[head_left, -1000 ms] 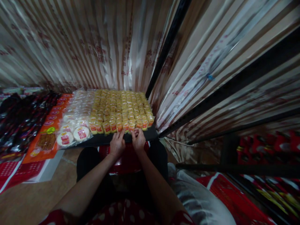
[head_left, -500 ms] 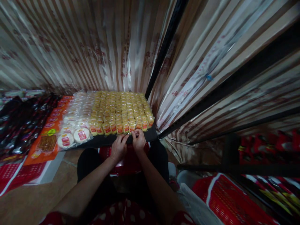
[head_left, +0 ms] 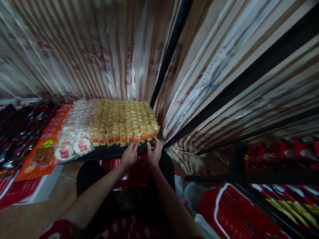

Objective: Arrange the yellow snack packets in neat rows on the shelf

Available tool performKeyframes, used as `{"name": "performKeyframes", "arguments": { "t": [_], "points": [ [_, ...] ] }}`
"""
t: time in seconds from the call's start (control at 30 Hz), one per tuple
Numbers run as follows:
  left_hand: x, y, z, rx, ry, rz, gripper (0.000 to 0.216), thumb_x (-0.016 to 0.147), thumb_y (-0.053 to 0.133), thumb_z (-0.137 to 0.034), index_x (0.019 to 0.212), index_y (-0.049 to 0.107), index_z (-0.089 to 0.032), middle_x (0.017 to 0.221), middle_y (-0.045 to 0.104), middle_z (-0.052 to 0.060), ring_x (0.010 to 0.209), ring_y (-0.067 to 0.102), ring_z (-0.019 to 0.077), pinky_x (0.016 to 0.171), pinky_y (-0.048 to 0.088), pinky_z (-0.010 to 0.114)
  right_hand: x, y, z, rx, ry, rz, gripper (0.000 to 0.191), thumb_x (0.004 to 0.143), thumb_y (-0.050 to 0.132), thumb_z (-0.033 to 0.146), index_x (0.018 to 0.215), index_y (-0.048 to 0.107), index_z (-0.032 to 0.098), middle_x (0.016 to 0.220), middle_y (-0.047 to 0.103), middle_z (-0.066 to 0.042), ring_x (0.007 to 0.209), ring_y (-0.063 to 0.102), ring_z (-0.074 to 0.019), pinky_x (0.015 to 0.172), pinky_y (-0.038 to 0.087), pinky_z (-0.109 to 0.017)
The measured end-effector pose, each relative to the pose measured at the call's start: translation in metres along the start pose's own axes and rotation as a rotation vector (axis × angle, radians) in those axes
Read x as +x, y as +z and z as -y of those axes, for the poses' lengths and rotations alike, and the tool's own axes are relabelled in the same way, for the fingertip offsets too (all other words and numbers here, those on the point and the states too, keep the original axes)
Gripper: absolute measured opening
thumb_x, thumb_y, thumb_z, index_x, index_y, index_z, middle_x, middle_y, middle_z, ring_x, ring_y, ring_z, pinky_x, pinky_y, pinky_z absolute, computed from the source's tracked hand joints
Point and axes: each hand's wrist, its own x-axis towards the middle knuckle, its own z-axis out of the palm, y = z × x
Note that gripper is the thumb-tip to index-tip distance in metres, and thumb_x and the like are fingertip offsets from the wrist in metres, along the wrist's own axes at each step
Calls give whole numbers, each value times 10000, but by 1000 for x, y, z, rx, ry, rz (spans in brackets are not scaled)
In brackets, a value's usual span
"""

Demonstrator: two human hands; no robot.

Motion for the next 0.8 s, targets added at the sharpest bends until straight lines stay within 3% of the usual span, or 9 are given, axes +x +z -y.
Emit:
{"name": "performKeyframes", "arguments": {
  "t": [0.2,0.3,0.43,0.57,0.67,0.8],
  "points": [
    [5,2,-4,23,26,9,555,792,349,-35,1343,408,-76,1186,491,168,1141,482,224,990,433,366,17,8,-9,-84,-91,46,530,818,541,444,1289,473,212,1308,416,-128,1180,421,-242,793,524,-339],
    [5,1,-5,24,24,6,578,803,346,-34,1371,387,-133,1116,498,141,1066,516,206,947,462,368,15,11,-12,-139,-118,41,540,812,554,457,1294,478,226,1286,429,-124,1164,431,-246,819,515,-358],
    [3,0,-2,14,23,16,580,814,341,-46,1372,396,-192,1052,499,108,997,542,188,904,487,366,7,8,-11,-99,-143,-6,491,824,550,441,1253,520,205,1212,458,-134,1111,463,-228,736,534,-303],
    [-1,3,3,-53,6,-34,567,784,359,-40,1330,439,-167,1161,471,127,1058,528,193,935,477,368,-5,7,-5,3,-208,129,361,890,452,373,1158,592,176,1097,557,-126,1008,544,-197,680,537,-274],
    [-4,5,6,-77,19,-76,528,778,361,-41,1293,457,-102,1214,453,166,1104,514,218,953,472,388,-11,12,3,10,-276,248,359,918,397,324,1187,579,169,1136,596,-123,1059,549,-196,829,515,-325],
    [-6,10,9,-86,44,-137,422,833,374,-104,1239,488,-89,1196,487,174,1109,522,232,959,477,409,-11,21,17,-31,-322,249,375,921,381,300,1222,559,166,1203,592,-119,1129,522,-206,977,426,-391]
  ]
}}
